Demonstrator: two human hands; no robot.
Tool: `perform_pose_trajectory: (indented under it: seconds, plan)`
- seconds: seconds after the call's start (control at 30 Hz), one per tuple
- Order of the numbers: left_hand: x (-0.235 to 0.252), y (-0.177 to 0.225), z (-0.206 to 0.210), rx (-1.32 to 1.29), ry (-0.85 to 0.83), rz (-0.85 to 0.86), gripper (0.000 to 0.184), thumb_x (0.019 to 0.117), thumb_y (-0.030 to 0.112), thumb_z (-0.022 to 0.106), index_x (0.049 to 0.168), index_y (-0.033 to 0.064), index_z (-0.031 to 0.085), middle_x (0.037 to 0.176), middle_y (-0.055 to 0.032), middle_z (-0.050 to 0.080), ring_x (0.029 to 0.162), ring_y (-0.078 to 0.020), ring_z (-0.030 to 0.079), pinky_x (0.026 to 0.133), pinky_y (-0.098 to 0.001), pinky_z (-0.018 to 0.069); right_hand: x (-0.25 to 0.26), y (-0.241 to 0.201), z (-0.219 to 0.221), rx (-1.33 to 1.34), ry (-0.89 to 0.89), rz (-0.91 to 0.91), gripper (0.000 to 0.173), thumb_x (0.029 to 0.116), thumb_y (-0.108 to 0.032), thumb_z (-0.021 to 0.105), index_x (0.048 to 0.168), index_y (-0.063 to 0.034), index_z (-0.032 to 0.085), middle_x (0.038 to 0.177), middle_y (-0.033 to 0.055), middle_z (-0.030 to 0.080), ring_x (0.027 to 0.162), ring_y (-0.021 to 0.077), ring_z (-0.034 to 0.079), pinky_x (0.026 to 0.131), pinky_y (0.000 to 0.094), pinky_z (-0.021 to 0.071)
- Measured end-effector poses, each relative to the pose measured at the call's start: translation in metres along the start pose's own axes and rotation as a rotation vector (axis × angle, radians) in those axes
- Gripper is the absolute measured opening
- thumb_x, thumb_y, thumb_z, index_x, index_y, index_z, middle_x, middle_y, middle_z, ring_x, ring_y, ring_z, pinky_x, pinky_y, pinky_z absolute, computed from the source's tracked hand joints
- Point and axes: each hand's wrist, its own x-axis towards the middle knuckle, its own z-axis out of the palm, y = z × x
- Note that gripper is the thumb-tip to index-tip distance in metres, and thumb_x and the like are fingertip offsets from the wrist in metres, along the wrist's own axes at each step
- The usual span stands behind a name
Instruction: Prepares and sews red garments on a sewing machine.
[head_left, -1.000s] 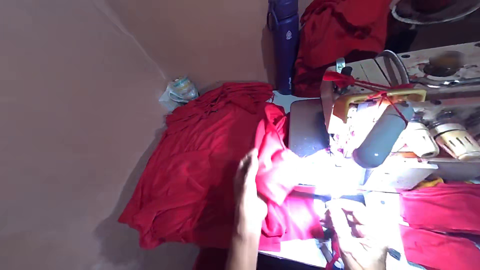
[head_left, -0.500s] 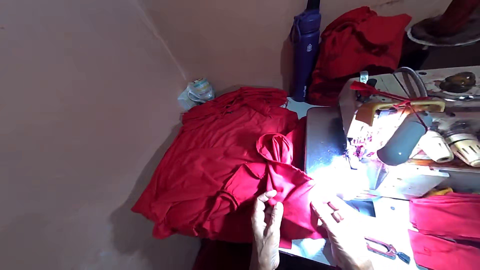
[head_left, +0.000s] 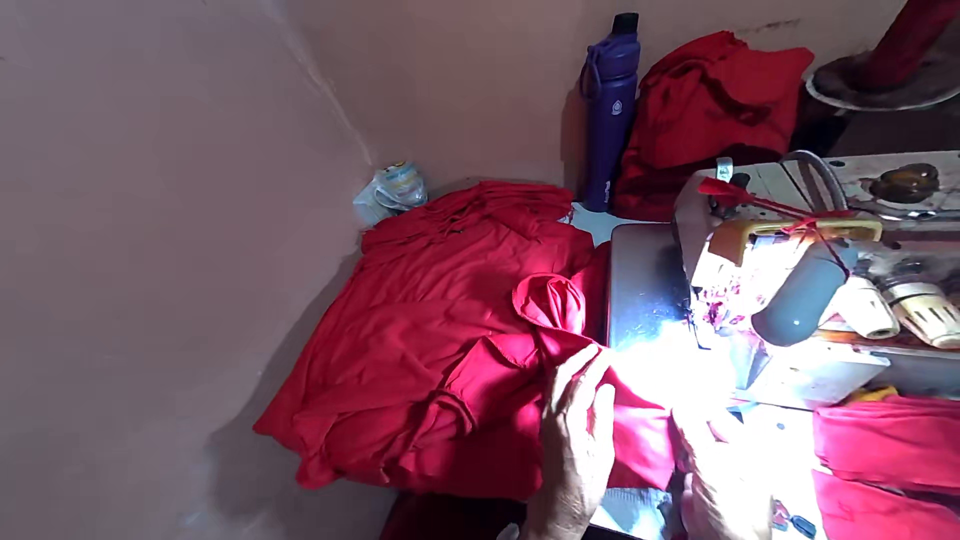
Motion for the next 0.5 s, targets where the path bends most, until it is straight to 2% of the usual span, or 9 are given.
perform_pose_trajectory:
  seconds: [0.13,0.23,0.3,0.4,0.47,0.5]
  plan:
    - [-0.006,0.002,0.006,0.023,0.013,0.057,0.024,0.0914,0.002,0.062,0.111,-0.0065,0.074,0.120,-0.0186,0.072,0.120,-0.0212,0.066,0.108,-0.0261,0.0466,-0.001,0.001,-0.020,0.006,0.048,0.043,0.025,0.0960,0.005,0.053,0.089,-0.0082,0.073,0.077,-0.0073,0.073,0.067,0.0004,0.068,0.064,0.0178,0.0588]
    - [-0.008,0.000,0.007,0.014,0.025,0.053,0.022,0.0911,0.003,0.063,0.108,-0.0060,0.074,0.117,-0.0180,0.073,0.119,-0.0196,0.066,0.108,-0.0254,0.0466,-0.003,0.001,-0.029,-0.012,0.042,0.099,0.025,0.0977,0.004,0.053,0.088,-0.0091,0.072,0.075,-0.0072,0.073,0.063,0.0008,0.068,0.060,0.0182,0.0590]
    - [-0.007,-0.001,0.007,0.018,0.035,0.047,0.021,0.0909,0.002,0.063,0.107,-0.0058,0.074,0.115,-0.0171,0.074,0.117,-0.0194,0.067,0.107,-0.0259,0.0473,-0.003,0.000,-0.031,-0.036,0.015,0.129,0.025,0.0980,0.003,0.054,0.086,-0.0100,0.071,0.070,-0.0090,0.070,0.058,-0.0012,0.064,0.056,0.0163,0.0560]
    - [-0.004,-0.002,0.007,0.021,0.024,0.068,0.020,0.0913,0.002,0.063,0.105,-0.0056,0.075,0.115,-0.0174,0.074,0.117,-0.0231,0.068,0.108,-0.0300,0.0473,0.004,0.001,-0.032,-0.091,0.000,0.191,0.022,0.0954,0.001,0.055,0.084,-0.0116,0.069,0.060,-0.0130,0.062,0.047,-0.0046,0.052,0.046,0.0129,0.0456]
    - [-0.003,-0.005,0.006,0.044,0.021,0.088,0.020,0.0917,0.004,0.062,0.105,-0.0037,0.076,0.114,-0.0157,0.075,0.117,-0.0228,0.068,0.108,-0.0310,0.0477,0.009,-0.002,-0.032,-0.121,-0.011,0.211,0.019,0.0957,0.000,0.056,0.087,-0.0116,0.068,0.059,-0.0134,0.061,0.046,-0.0046,0.053,0.045,0.0128,0.0464]
    - [-0.003,-0.005,0.005,0.053,0.017,0.095,0.021,0.0918,0.004,0.062,0.106,-0.0027,0.076,0.114,-0.0147,0.075,0.118,-0.0221,0.067,0.108,-0.0311,0.0476,0.010,-0.004,-0.030,-0.127,-0.001,0.213,0.020,0.0959,-0.001,0.056,0.084,-0.0121,0.067,0.058,-0.0131,0.059,0.045,-0.0046,0.052,0.044,0.0128,0.0457]
